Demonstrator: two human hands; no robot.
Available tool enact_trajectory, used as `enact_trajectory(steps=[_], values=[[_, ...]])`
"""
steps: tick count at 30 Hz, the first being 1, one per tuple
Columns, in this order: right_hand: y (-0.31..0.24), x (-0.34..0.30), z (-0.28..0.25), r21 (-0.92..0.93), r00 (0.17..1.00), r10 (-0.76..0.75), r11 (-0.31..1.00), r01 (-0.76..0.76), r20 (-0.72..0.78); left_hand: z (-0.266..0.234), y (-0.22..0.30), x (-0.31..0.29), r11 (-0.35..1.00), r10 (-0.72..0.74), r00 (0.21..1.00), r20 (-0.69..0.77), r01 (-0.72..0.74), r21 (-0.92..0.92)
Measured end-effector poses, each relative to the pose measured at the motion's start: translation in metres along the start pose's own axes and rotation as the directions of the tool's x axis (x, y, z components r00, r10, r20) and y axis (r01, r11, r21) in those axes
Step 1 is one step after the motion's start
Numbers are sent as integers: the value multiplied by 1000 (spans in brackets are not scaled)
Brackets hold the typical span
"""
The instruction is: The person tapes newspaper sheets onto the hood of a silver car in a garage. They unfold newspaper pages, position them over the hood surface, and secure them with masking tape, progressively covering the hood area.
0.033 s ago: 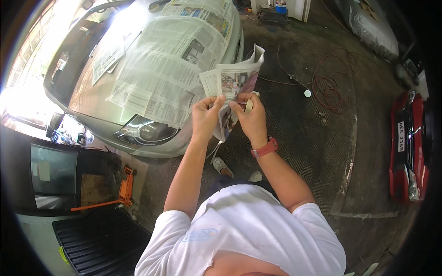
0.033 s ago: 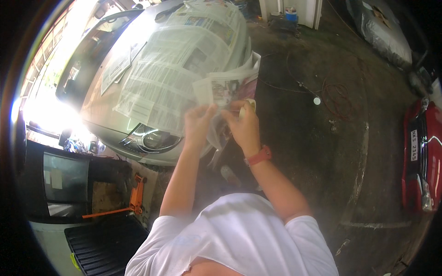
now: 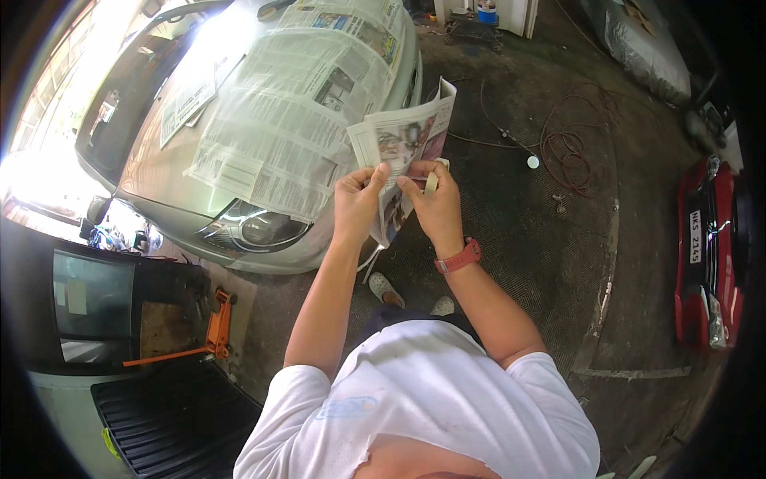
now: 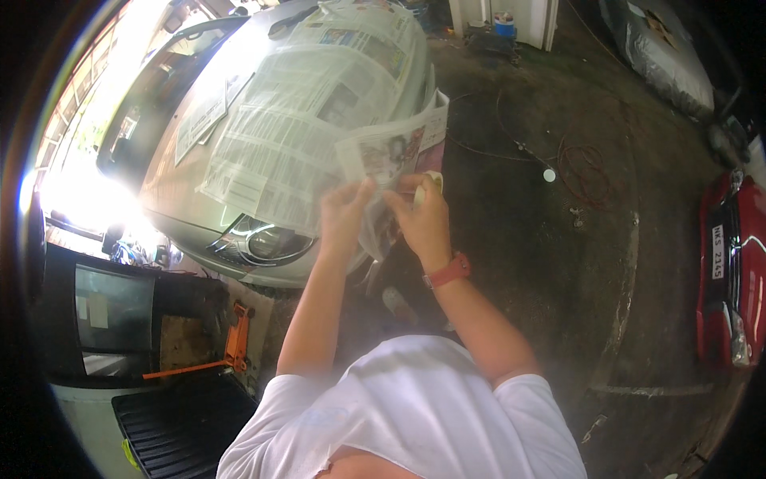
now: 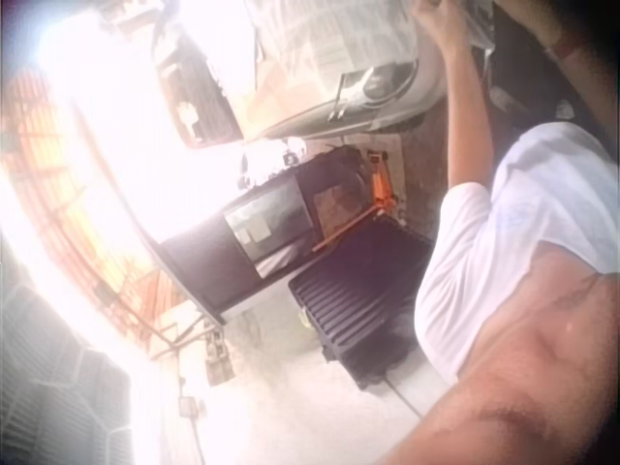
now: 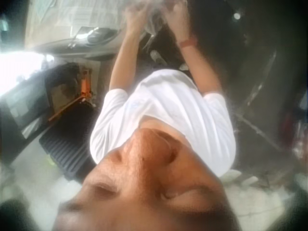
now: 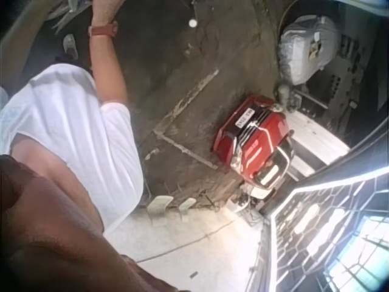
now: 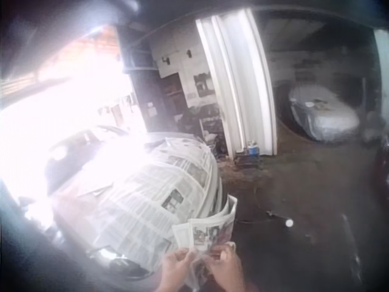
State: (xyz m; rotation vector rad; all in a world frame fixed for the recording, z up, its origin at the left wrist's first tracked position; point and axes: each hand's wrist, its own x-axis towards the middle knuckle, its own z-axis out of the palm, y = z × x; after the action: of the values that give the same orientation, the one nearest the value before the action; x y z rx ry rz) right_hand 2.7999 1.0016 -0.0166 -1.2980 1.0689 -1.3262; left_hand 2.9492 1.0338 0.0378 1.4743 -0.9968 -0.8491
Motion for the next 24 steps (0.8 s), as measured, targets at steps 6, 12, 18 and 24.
enact_trajectory(steps=[6, 12, 18, 24], values=[[-4, 4, 2, -6, 999, -34, 999, 34, -2, 4, -9, 6, 927, -77, 989, 127, 118, -356], [-7, 4, 0, 94, 999, 44, 995, -47, 28, 2, -21, 6, 860, -64, 969, 237, 175, -480], [-11, 5, 0, 93, 998, 36, 995, -40, 44, -2, -32, 12, 842, -104, 949, 297, 243, -482], [-16, 7, 1, 101, 998, 49, 993, -54, 46, -1, -34, 14, 848, -64, 946, 318, 220, -483]])
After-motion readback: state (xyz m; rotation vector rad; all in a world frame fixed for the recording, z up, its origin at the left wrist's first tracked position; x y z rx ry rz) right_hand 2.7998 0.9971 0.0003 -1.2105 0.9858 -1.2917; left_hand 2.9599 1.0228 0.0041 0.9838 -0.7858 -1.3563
